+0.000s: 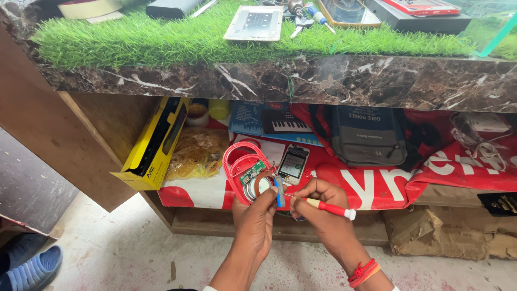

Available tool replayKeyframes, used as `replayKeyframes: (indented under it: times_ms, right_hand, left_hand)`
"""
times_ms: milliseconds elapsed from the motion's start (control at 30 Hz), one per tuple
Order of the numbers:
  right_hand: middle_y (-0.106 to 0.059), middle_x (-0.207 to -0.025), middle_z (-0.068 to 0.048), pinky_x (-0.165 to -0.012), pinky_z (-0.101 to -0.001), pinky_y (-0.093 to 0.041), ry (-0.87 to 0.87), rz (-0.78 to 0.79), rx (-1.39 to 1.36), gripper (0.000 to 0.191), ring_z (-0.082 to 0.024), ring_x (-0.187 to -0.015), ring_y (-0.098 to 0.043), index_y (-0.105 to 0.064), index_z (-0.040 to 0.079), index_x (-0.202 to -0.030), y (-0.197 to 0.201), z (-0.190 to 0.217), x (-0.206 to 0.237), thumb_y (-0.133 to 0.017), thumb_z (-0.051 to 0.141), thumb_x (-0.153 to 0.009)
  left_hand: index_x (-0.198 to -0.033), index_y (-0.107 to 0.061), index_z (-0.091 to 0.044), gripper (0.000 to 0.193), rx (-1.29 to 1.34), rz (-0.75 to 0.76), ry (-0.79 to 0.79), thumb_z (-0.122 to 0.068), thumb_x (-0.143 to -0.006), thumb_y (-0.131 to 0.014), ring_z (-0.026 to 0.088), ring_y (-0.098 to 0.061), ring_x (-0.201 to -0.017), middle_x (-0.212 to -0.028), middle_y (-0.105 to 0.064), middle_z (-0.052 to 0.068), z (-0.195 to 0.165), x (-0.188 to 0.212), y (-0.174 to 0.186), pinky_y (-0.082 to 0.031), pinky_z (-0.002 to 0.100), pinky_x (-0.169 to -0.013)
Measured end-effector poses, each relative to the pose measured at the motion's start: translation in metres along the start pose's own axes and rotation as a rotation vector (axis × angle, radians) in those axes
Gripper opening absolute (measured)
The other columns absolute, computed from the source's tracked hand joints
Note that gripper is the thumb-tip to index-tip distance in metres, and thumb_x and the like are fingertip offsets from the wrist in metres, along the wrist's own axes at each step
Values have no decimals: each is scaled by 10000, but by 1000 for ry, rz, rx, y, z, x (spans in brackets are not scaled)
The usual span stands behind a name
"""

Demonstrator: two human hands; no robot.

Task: The person uses a screwdriver to open a red plastic device, then uses a blue plastic tool to adjust internal components and wires. The person repeatedly opens and closes the device while manipulating the internal parts.

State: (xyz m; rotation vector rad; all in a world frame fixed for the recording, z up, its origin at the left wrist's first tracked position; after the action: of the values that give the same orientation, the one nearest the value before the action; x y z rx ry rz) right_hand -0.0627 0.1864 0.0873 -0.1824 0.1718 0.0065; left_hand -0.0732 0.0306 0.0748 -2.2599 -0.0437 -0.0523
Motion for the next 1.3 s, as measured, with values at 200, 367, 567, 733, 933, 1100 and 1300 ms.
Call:
replayKeyframes:
  times_ms: [200,367,567,733,933,1100,1300]
  right_hand:
    - [-733,-787,-103,-625,-265,-561,7,-40,44,75,-120,-675,-672,-673,-24,-906,0,7,3,-730,2,-863]
    - [-741,-803,-105,-653,-271,-584,-7,-3,31,68,-129,-698,-696,-656,-17,-897,-4,6,2,-706,-4,-852]
    - [-742,-812,-112,-669,-286,-611,21,42,-14,87,-136,-723,-717,-622,-7,-883,-5,1,1,-687,-26,-829]
    - [-736,-800,-116,-637,-277,-577,-10,-24,1,71,-138,-691,-690,-653,-13,-895,1,0,2,-715,-9,-862]
    - [-743,-815,-109,-655,-275,-600,6,19,-7,70,-138,-714,-711,-643,-13,-889,-3,0,0,-692,-26,-841]
    - [-748,-813,-105,-642,-270,-592,29,12,15,90,-136,-693,-704,-638,-13,-907,-4,4,2,-693,-28,-837]
    - [-756,-822,-100,-628,-266,-586,-10,-44,8,67,-124,-669,-685,-679,-29,-921,0,7,4,-706,-4,-865]
  left_hand:
    - [-1217,-603,-13,410,10,-13,-3,78,-823,-668,196,-709,-978,-1101,-704,103,1,0,3,-586,361,-863]
    - [-1212,-601,-3,397,14,-8,-12,73,-827,-664,233,-720,-955,-1086,-705,120,0,-1,3,-593,375,-848]
    - [-1206,-602,23,389,9,-10,-25,72,-822,-648,263,-739,-940,-1058,-718,148,-5,0,1,-610,394,-842]
    - [-1222,-602,19,403,13,-1,-18,70,-825,-651,243,-732,-952,-1078,-717,137,-4,1,-1,-608,383,-854]
    - [-1220,-597,28,400,17,3,-27,63,-826,-653,257,-733,-948,-1073,-708,150,-5,0,-1,-608,391,-841]
    - [-1216,-606,18,399,23,2,-27,62,-822,-653,249,-730,-943,-1072,-708,140,-5,0,0,-611,386,-840]
    - [-1214,-603,-3,404,30,-3,2,77,-824,-670,217,-715,-960,-1090,-704,122,0,-1,1,-601,368,-852]
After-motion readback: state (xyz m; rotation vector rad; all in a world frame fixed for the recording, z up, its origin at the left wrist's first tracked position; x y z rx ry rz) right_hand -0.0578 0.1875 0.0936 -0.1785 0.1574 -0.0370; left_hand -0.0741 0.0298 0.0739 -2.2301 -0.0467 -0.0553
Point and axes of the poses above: each hand's wrist, its own x-axis away from the middle knuckle, its own y-axis out of the back of the hand, z = x × y, the point moved 10 cm from there along -x, towards the middle knuckle
